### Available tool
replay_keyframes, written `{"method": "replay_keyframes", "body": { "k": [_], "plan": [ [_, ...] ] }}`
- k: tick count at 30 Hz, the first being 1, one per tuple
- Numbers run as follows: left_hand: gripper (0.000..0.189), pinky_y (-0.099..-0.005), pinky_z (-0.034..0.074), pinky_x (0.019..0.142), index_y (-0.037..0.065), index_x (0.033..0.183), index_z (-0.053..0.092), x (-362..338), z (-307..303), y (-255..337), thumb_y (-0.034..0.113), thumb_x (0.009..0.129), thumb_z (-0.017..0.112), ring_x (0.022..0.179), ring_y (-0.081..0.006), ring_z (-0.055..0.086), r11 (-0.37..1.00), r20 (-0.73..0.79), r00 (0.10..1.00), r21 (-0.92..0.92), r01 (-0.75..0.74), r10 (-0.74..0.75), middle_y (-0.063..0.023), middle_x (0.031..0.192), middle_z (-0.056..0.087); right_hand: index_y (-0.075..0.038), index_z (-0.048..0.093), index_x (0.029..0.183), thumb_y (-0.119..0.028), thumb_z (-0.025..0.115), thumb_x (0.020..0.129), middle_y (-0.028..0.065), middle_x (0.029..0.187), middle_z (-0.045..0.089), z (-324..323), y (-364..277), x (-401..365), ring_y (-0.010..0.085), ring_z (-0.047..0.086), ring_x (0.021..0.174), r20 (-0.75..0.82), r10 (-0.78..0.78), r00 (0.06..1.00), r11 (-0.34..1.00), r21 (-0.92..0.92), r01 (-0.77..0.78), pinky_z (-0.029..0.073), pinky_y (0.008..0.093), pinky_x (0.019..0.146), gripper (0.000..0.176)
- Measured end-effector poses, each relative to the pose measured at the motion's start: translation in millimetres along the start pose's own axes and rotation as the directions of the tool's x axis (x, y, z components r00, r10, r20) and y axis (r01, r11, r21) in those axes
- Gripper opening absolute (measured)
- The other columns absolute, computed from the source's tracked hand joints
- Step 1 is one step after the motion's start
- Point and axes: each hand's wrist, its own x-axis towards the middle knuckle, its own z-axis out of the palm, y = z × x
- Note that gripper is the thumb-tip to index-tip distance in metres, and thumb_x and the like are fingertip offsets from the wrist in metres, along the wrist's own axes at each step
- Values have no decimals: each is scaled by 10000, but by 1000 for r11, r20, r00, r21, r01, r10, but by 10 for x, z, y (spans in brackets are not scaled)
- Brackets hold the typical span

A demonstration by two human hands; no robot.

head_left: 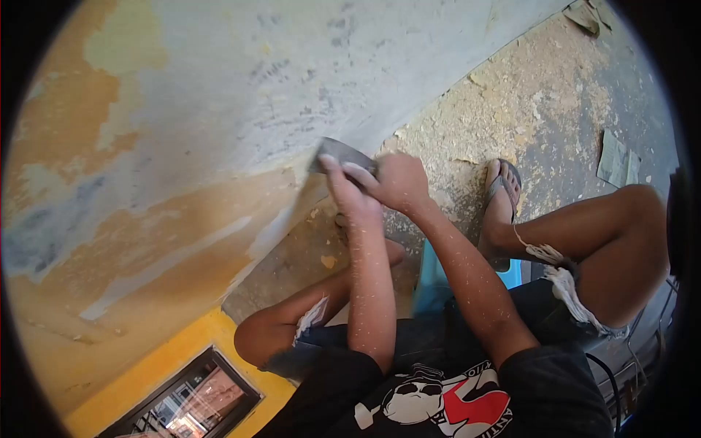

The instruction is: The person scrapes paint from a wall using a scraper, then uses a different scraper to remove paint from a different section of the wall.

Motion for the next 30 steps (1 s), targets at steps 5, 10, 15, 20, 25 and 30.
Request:
{"method": "replay_keyframes", "body": {
  "k": [5,10,15,20,25,30],
  "plan": [
    [292,-170,456,559,122,1015,561,103,-392,-71,394,954,647,693,-38,502,997,48,998,72,-30,27,53,831,513,-26,713,671,-768,419,851,206,661,661,101,53,2,390,669,652,28,9,1000,999,48,-10,515,451,585,818],
    [270,-149,416,504,166,920,531,128,-367,-363,409,956,641,594,2,465,993,-3,995,-58,101,-101,98,710,448,-19,715,682,-754,432,856,208,671,665,-13,242,-20,384,669,650,66,124,990,992,-42,-121,511,453,580,807],
    [278,-151,445,550,166,884,515,151,-200,-418,391,941,667,618,-5,480,973,64,988,-175,153,-143,92,702,467,-25,718,685,-721,474,857,196,630,653,-241,203,-32,369,662,623,-34,86,996,991,-103,-89,507,442,567,757],
    [288,-180,490,647,159,928,557,-9,60,-377,423,929,672,714,-27,536,970,122,981,-171,172,-152,66,780,539,-32,723,687,-705,471,872,190,619,649,-403,171,-3,354,664,613,-47,76,996,981,-174,-83,507,430,565,742],
    [344,-230,510,702,139,934,558,-16,-76,-392,471,929,648,732,-59,549,962,137,977,-199,186,-161,56,811,560,-40,726,689,-704,488,863,183,620,649,-414,118,-39,353,664,612,-34,87,996,980,-176,-91,511,422,571,726],
    [479,-305,506,832,121,1097,553,149,-303,-298,565,922,602,894,-115,556,924,446,892,-307,228,-71,34,965,574,-34,706,640,-705,503,854,175,604,638,-398,16,54,346,662,613,-54,-132,990,966,-231,116,508,426,574,734]
  ]
}}
